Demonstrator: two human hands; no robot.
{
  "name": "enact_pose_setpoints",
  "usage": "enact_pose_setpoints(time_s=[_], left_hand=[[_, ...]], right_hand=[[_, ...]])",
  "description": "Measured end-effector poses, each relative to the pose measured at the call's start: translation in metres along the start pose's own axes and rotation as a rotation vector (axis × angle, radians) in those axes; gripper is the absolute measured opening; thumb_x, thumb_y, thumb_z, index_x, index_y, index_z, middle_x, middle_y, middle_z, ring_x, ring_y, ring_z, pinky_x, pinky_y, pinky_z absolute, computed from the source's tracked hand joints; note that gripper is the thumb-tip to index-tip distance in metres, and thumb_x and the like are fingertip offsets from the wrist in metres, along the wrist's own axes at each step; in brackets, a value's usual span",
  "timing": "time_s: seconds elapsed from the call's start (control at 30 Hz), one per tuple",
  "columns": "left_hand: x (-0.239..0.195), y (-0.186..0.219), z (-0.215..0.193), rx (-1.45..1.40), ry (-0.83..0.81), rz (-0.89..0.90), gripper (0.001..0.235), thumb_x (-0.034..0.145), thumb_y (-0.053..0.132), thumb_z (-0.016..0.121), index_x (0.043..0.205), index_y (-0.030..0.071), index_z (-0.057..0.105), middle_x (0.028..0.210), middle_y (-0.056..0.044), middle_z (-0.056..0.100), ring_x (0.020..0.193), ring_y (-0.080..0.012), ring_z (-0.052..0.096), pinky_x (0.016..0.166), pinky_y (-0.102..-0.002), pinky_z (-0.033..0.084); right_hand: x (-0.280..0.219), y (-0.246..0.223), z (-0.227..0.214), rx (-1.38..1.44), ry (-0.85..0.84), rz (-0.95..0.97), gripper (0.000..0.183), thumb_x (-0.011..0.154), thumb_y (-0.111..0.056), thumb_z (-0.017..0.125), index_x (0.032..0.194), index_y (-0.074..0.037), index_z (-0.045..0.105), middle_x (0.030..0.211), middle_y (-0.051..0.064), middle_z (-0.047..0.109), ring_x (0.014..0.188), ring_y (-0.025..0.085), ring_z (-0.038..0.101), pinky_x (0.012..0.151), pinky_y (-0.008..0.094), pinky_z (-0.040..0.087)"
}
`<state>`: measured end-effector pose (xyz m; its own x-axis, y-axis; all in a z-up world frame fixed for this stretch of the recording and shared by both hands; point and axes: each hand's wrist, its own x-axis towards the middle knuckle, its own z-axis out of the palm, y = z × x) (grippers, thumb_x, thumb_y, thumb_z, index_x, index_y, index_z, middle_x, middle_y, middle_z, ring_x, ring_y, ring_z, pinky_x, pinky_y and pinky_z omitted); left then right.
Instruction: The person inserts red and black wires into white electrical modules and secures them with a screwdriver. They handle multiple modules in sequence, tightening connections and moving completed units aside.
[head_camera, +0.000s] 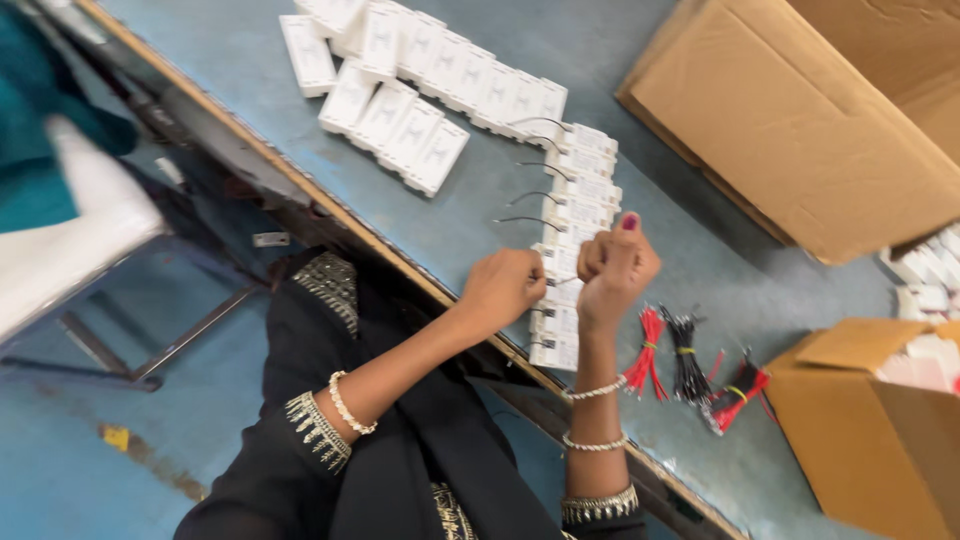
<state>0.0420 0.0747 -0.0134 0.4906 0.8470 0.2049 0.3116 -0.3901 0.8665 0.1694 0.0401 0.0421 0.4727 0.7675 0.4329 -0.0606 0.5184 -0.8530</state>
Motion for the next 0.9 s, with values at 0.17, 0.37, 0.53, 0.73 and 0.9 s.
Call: enact_pose_setpoints(time_s=[0.17,0.37,0.53,0.73,0.9], left_hand=[[0.003,0.001,0.003,0.067,-0.042,-0.032,0.012,0.082,0.019,0.072,0.086,0.007,0.071,0.079,-0.015,0.073,0.078,-0.0378,0.069,0.067,-0.048,0.053],[-0.006,0.001,-0.003,-0.041,-0.013,0.048,0.014,0.087,0.017,0.069,0.091,0.004,0.065,0.083,-0.015,0.071,0.077,-0.0368,0.067,0.065,-0.047,0.05],[-0.005,0.001,-0.013,-0.087,-0.061,0.049,0.013,0.093,0.016,0.065,0.098,0.004,0.064,0.088,-0.015,0.069,0.08,-0.0347,0.067,0.071,-0.043,0.052],[0.002,0.017,-0.043,-0.014,0.033,0.107,0.014,0.092,0.014,0.067,0.099,0.001,0.065,0.1,-0.015,0.067,0.094,-0.0306,0.065,0.08,-0.04,0.051],[0.001,0.036,-0.063,-0.075,-0.001,0.083,0.014,0.093,0.014,0.065,0.101,0.002,0.065,0.101,-0.013,0.066,0.094,-0.0266,0.067,0.079,-0.039,0.052]], right_hand=[[0.0,0.009,0.0,-0.007,-0.024,-0.017,0.047,0.112,-0.028,0.051,0.072,-0.011,0.033,0.058,-0.004,0.027,0.048,0.005,0.022,0.044,0.028,0.015],[0.006,-0.026,-0.037,0.035,0.236,0.009,0.048,0.106,-0.029,0.06,0.068,-0.012,0.036,0.057,-0.005,0.03,0.044,0.006,0.027,0.038,0.028,0.017],[0.006,-0.096,-0.143,-1.049,0.298,0.141,0.036,0.1,-0.032,0.072,0.082,-0.003,0.063,0.063,0.003,0.054,0.054,0.01,0.048,0.051,0.03,0.036],[-0.032,-0.087,-0.191,-1.519,0.227,0.498,0.032,0.085,-0.034,0.08,0.099,-0.005,0.079,0.079,0.015,0.073,0.07,0.025,0.07,0.07,0.04,0.053],[-0.046,-0.067,-0.193,-1.531,0.275,0.507,0.028,0.085,-0.029,0.079,0.098,-0.005,0.079,0.081,0.015,0.075,0.072,0.028,0.071,0.07,0.04,0.051]])
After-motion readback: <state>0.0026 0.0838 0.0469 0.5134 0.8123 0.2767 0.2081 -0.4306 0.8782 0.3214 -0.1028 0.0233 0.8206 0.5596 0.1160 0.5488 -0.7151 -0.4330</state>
